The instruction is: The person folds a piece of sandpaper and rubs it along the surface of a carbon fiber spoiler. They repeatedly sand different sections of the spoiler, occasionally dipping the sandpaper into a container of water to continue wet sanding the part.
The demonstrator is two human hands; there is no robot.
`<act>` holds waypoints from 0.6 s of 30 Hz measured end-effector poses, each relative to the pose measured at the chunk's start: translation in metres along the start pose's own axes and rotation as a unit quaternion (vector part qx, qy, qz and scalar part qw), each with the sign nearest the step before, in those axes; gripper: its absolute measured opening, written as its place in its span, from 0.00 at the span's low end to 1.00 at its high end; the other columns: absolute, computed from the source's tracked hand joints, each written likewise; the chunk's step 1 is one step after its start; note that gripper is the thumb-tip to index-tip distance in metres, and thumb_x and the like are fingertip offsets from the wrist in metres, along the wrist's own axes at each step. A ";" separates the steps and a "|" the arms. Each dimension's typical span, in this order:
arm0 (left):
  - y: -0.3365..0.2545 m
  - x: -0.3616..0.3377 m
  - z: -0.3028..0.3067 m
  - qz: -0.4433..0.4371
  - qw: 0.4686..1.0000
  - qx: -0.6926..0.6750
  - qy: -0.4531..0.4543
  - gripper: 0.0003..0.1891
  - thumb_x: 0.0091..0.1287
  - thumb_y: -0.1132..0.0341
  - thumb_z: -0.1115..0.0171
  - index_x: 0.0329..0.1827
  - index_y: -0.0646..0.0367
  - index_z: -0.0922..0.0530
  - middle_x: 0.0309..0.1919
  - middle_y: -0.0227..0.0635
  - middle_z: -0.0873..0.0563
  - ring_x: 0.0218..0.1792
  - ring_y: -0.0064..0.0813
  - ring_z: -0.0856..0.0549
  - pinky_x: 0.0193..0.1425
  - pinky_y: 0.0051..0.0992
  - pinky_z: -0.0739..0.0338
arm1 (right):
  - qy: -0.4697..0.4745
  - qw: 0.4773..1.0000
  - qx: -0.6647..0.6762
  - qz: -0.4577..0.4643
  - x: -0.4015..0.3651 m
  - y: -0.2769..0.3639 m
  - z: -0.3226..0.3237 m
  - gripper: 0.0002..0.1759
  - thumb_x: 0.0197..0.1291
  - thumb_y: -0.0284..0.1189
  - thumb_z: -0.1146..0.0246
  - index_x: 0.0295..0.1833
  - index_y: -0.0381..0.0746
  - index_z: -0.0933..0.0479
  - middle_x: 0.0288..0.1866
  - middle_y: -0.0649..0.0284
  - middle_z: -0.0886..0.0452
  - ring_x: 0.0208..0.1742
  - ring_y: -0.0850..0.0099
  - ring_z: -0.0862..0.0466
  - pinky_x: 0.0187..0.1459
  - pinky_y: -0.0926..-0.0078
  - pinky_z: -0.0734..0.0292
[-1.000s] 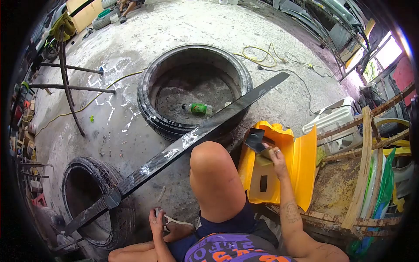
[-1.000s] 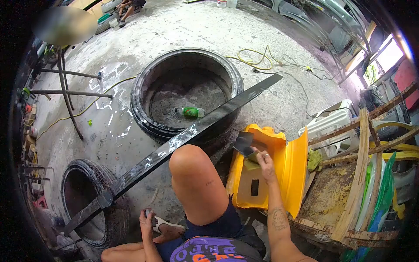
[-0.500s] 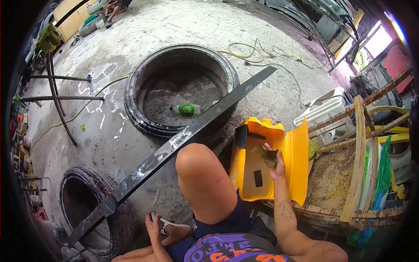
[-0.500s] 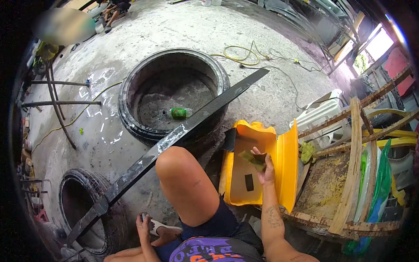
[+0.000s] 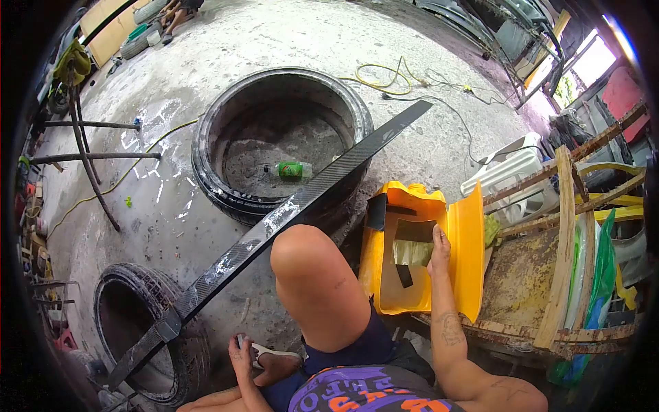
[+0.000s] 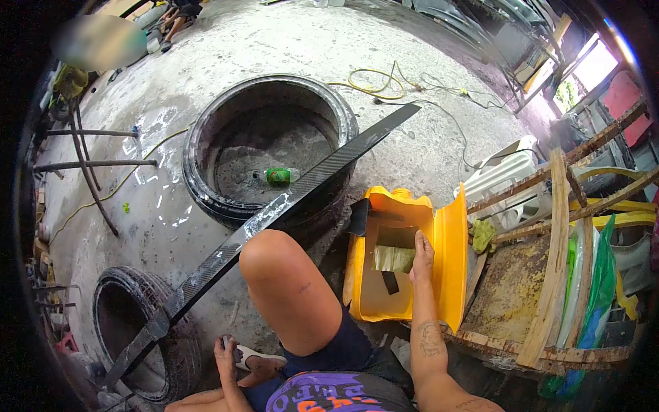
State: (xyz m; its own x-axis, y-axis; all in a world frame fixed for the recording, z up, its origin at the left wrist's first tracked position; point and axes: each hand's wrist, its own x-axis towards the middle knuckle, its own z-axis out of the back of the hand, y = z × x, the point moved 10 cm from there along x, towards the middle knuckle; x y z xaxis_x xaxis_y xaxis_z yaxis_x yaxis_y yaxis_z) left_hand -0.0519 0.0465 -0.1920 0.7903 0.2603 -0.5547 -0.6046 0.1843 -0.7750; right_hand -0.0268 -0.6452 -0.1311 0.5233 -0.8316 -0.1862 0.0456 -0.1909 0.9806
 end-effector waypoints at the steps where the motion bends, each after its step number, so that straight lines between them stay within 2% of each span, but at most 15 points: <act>1: 0.000 0.000 0.000 -0.006 1.000 0.001 0.001 0.16 0.69 0.63 0.38 0.54 0.63 0.23 0.32 0.39 0.14 0.25 0.29 0.16 0.28 0.29 0.21 | 0.011 1.000 -0.009 -0.007 0.000 0.000 -0.002 0.21 0.74 0.41 0.37 0.59 0.34 0.20 0.58 0.65 0.18 0.61 0.75 0.24 0.68 0.73 0.35; 6: -0.001 0.001 -0.001 -0.004 1.000 -0.004 0.001 0.16 0.69 0.63 0.38 0.54 0.63 0.23 0.32 0.39 0.14 0.25 0.30 0.16 0.28 0.28 0.21 | 0.031 0.999 0.000 -0.011 0.003 -0.005 -0.003 0.23 0.73 0.43 0.37 0.59 0.33 0.21 0.58 0.65 0.19 0.60 0.76 0.25 0.68 0.74 0.37; 8: -0.008 -0.003 -0.003 0.006 1.000 -0.001 0.000 0.16 0.68 0.64 0.37 0.54 0.63 0.23 0.32 0.38 0.15 0.26 0.28 0.17 0.29 0.28 0.22 | -0.003 1.000 -0.002 -0.018 0.003 -0.007 0.000 0.17 0.73 0.43 0.36 0.55 0.41 0.19 0.50 0.71 0.18 0.53 0.78 0.24 0.63 0.76 0.33; 12: 0.003 0.003 -0.001 0.013 1.000 0.006 -0.009 0.16 0.68 0.64 0.37 0.55 0.64 0.23 0.33 0.42 0.13 0.26 0.32 0.14 0.33 0.30 0.19 | -0.019 0.999 -0.022 -0.043 0.002 -0.016 0.005 0.19 0.71 0.40 0.34 0.57 0.38 0.20 0.51 0.68 0.18 0.52 0.76 0.22 0.63 0.74 0.32; 14: 0.029 0.020 0.008 -0.043 0.998 0.050 -0.014 0.17 0.67 0.64 0.36 0.54 0.65 0.22 0.35 0.44 0.12 0.31 0.33 0.12 0.39 0.33 0.18 | 0.093 0.990 -0.095 -0.049 -0.009 -0.020 -0.023 0.22 0.66 0.34 0.29 0.60 0.35 0.21 0.51 0.66 0.19 0.52 0.74 0.22 0.63 0.73 0.31; 15: 0.035 0.020 0.007 -0.032 0.999 0.038 -0.020 0.17 0.66 0.65 0.34 0.54 0.65 0.22 0.36 0.44 0.11 0.35 0.34 0.12 0.45 0.35 0.18 | 0.141 0.982 -0.120 -0.046 -0.021 -0.019 -0.037 0.26 0.60 0.29 0.25 0.61 0.33 0.22 0.50 0.64 0.18 0.52 0.76 0.22 0.59 0.75 0.28; 16: 0.039 0.023 0.007 -0.038 0.998 0.041 -0.026 0.17 0.66 0.66 0.34 0.55 0.65 0.22 0.35 0.44 0.11 0.32 0.31 0.12 0.39 0.33 0.17 | 0.182 0.961 -0.192 -0.078 -0.011 -0.053 -0.031 0.22 0.58 0.27 0.24 0.57 0.32 0.19 0.47 0.64 0.16 0.48 0.77 0.19 0.52 0.78 0.23; 17: 0.008 0.005 0.001 0.004 1.000 0.003 -0.020 0.18 0.66 0.66 0.34 0.56 0.64 0.22 0.34 0.43 0.12 0.28 0.28 0.13 0.31 0.30 0.17 | 0.246 0.931 -0.257 -0.079 -0.008 -0.073 -0.033 0.17 0.58 0.25 0.25 0.52 0.32 0.17 0.42 0.66 0.15 0.39 0.77 0.18 0.43 0.79 0.22; 18: -0.022 -0.004 0.000 -0.036 0.997 0.067 -0.025 0.18 0.67 0.66 0.34 0.56 0.64 0.23 0.33 0.43 0.13 0.24 0.26 0.15 0.25 0.28 0.18 | 0.288 0.910 -0.298 -0.022 0.010 -0.113 -0.025 0.16 0.57 0.25 0.27 0.51 0.32 0.17 0.40 0.62 0.12 0.37 0.71 0.16 0.41 0.72 0.19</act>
State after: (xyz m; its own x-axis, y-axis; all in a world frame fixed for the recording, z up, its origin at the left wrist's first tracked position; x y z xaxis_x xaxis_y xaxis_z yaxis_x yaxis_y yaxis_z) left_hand -0.0414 0.0412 -0.1731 0.8281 0.2884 -0.4808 -0.5572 0.3289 -0.7624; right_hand -0.0052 -0.6186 -0.2421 0.8614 -0.3850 -0.3313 0.4405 0.2413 0.8647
